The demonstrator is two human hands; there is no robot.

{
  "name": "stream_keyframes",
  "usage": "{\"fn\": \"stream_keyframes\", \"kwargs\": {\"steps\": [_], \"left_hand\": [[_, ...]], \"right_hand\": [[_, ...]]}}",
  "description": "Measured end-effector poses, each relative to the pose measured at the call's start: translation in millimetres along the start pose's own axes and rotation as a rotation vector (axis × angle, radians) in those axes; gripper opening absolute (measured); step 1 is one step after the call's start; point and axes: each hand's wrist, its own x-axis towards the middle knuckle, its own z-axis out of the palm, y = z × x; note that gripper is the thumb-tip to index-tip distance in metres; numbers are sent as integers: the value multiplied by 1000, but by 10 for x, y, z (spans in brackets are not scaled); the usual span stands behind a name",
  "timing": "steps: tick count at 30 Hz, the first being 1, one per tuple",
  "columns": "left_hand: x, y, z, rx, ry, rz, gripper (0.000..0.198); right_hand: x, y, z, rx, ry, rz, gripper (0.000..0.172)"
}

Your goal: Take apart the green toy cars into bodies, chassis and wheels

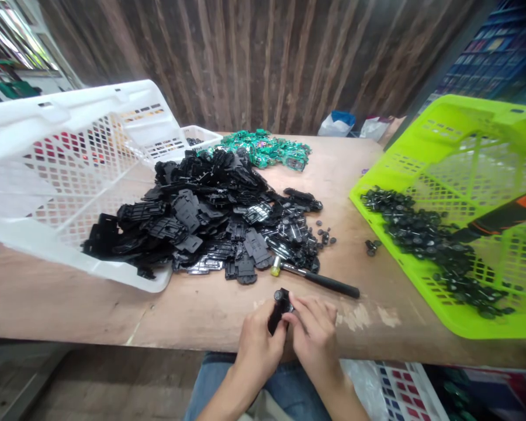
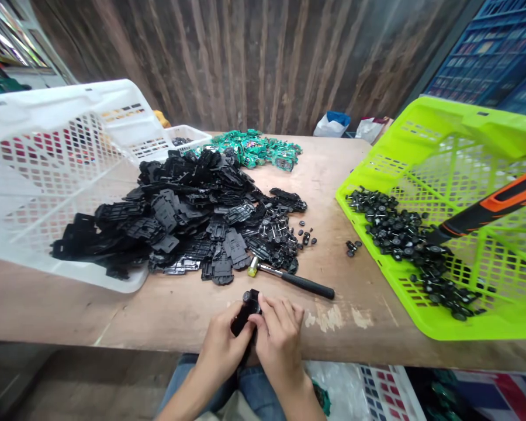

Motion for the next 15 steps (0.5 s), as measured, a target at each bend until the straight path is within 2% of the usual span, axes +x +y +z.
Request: {"fn": "stream_keyframes", "kwargs": {"steps": [4, 8, 12, 15], "left_hand": [[34, 29, -75, -43, -3, 16, 12], [63, 70, -169, -67, -65, 34, 14], [73, 85, -232, -90, -112, 25, 19], [93, 77, -264, -129, -158, 26, 21]], "right_hand": [[79, -6, 30, 151, -15, 137, 27], [179, 9, -4, 379, -153, 269, 41], [276, -4, -110, 415, -296, 276, 44], [316, -59, -137, 383, -333, 252, 44]]}}
